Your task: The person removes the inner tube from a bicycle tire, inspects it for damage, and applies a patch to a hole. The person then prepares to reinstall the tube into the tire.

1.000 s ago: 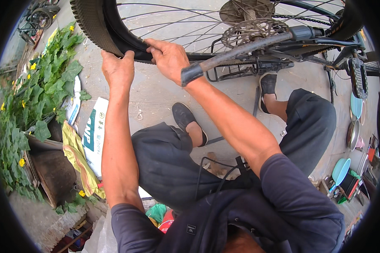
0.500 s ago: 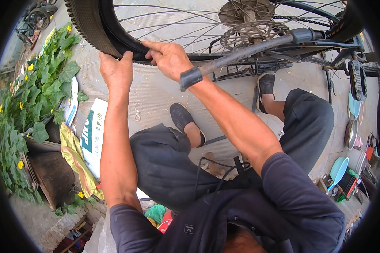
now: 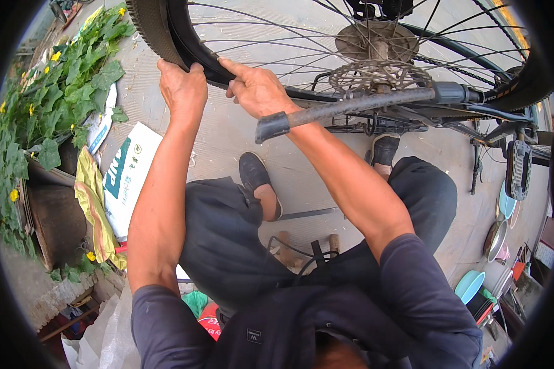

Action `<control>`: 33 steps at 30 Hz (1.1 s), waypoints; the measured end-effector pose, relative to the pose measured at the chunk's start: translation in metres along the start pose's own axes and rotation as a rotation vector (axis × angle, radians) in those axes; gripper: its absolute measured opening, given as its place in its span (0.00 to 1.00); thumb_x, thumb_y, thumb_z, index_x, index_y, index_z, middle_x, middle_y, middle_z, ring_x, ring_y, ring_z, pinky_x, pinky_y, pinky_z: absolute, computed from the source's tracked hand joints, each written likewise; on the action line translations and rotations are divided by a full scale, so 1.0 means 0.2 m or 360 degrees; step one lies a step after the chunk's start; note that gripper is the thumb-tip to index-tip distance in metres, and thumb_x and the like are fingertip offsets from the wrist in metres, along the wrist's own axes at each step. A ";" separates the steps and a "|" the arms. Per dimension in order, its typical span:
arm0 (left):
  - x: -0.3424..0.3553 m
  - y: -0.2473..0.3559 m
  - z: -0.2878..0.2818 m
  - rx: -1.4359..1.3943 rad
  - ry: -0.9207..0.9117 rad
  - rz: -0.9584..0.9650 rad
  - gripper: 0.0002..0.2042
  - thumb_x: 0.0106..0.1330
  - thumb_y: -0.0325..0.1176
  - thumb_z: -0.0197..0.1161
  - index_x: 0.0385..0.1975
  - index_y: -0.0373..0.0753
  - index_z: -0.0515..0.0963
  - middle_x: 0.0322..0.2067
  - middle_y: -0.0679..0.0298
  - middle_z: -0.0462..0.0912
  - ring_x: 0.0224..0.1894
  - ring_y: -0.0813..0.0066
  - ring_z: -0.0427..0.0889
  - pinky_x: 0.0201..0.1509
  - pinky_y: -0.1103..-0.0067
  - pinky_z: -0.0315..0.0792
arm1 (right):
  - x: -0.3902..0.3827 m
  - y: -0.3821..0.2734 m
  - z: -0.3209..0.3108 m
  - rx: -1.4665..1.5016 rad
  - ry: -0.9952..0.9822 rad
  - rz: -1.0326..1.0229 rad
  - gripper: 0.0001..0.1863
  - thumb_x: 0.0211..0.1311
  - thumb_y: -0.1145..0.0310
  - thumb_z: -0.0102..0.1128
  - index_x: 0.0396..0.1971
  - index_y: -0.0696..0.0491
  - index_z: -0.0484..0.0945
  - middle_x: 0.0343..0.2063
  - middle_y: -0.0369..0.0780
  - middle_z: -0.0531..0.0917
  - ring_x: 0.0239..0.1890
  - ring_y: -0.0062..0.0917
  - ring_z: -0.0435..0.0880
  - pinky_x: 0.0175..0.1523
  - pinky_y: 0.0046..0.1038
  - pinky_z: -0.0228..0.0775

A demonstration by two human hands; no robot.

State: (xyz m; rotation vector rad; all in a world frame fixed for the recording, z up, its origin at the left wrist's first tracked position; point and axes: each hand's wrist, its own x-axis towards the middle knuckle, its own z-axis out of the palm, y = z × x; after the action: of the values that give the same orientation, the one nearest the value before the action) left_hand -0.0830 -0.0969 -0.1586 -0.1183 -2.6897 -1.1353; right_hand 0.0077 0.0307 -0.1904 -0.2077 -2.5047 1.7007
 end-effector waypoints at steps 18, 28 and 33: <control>0.03 -0.01 0.03 0.0238 0.0008 -0.0113 0.21 0.57 0.31 0.65 0.45 0.24 0.70 0.44 0.36 0.81 0.50 0.39 0.80 0.58 0.61 0.71 | -0.07 0.02 0.05 -0.0308 -0.0093 -0.0007 0.38 0.63 0.67 0.56 0.74 0.45 0.54 0.28 0.51 0.85 0.37 0.51 0.84 0.48 0.45 0.73; -0.02 0.05 -0.04 0.0081 0.0109 0.0021 0.21 0.59 0.33 0.66 0.46 0.26 0.70 0.43 0.38 0.82 0.49 0.40 0.81 0.56 0.61 0.71 | -0.03 -0.04 0.02 -0.0148 0.0044 -0.0082 0.31 0.62 0.65 0.56 0.67 0.52 0.67 0.35 0.49 0.87 0.39 0.45 0.86 0.51 0.37 0.74; 0.00 0.06 -0.07 0.0308 -0.0114 -0.0001 0.23 0.63 0.34 0.63 0.49 0.24 0.64 0.40 0.37 0.82 0.46 0.40 0.82 0.55 0.60 0.75 | 0.01 -0.10 0.00 -0.0312 0.0026 -0.0166 0.32 0.61 0.64 0.56 0.65 0.60 0.68 0.28 0.49 0.85 0.34 0.39 0.86 0.46 0.35 0.75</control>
State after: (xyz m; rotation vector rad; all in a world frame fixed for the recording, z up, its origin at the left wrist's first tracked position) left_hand -0.0794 -0.0990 -0.1414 -0.1284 -2.8454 -0.8802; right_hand 0.0047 0.0245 -0.1723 -0.1040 -2.6196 1.4103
